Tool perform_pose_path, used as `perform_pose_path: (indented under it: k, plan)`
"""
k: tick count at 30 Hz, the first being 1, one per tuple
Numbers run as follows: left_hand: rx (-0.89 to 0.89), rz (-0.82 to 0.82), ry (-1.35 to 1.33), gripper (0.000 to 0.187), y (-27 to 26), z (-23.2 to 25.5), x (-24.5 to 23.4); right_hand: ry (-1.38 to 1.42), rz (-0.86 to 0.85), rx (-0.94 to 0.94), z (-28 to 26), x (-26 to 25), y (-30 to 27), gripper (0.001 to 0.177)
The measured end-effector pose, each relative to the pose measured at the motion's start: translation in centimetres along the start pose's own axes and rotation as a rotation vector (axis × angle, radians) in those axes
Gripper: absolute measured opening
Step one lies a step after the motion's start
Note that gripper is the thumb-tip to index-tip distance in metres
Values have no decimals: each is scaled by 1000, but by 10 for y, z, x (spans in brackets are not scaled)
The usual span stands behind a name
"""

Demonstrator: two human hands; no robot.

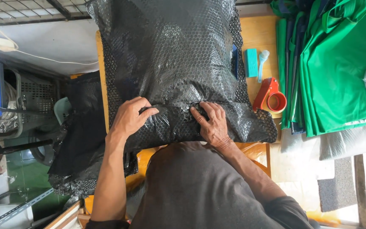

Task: Wrapping a pillow in black bubble wrap and securing it with tape using a dispenser.

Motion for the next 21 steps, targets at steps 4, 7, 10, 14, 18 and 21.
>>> perform_pose_path:
  k: [4, 7, 10, 14, 18, 21]
  plan:
    - [4, 43, -118, 29, 1, -18, 4, 9, -12, 6, 1, -3, 4, 48]
    - [44, 120, -107, 36, 0, -28, 5, 29, -30, -12, 4, -3, 7, 46]
    - [65, 163, -133, 40, -1, -29, 4, 54, -31, -20, 6, -6, 12, 45]
    - [45, 213, -13, 44, -4, -20, 2, 74, -38, -39, 9, -4, 12, 44]
    - [186, 294, 382, 37, -5, 33, 8, 88, -62, -40, 11, -3, 10, 43]
    - [578, 234, 313, 21, 7, 55, 67, 96, -72, -49, 10, -5, 12, 42]
Point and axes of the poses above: each hand's wrist, its own y-axis towards the middle knuckle, its own x-axis out of the palm, z = x × y, the point moved 2 cm from there along y, towards the middle knuckle, and after that the axes turned 11 degrees about -y, right-handed, at the moved point
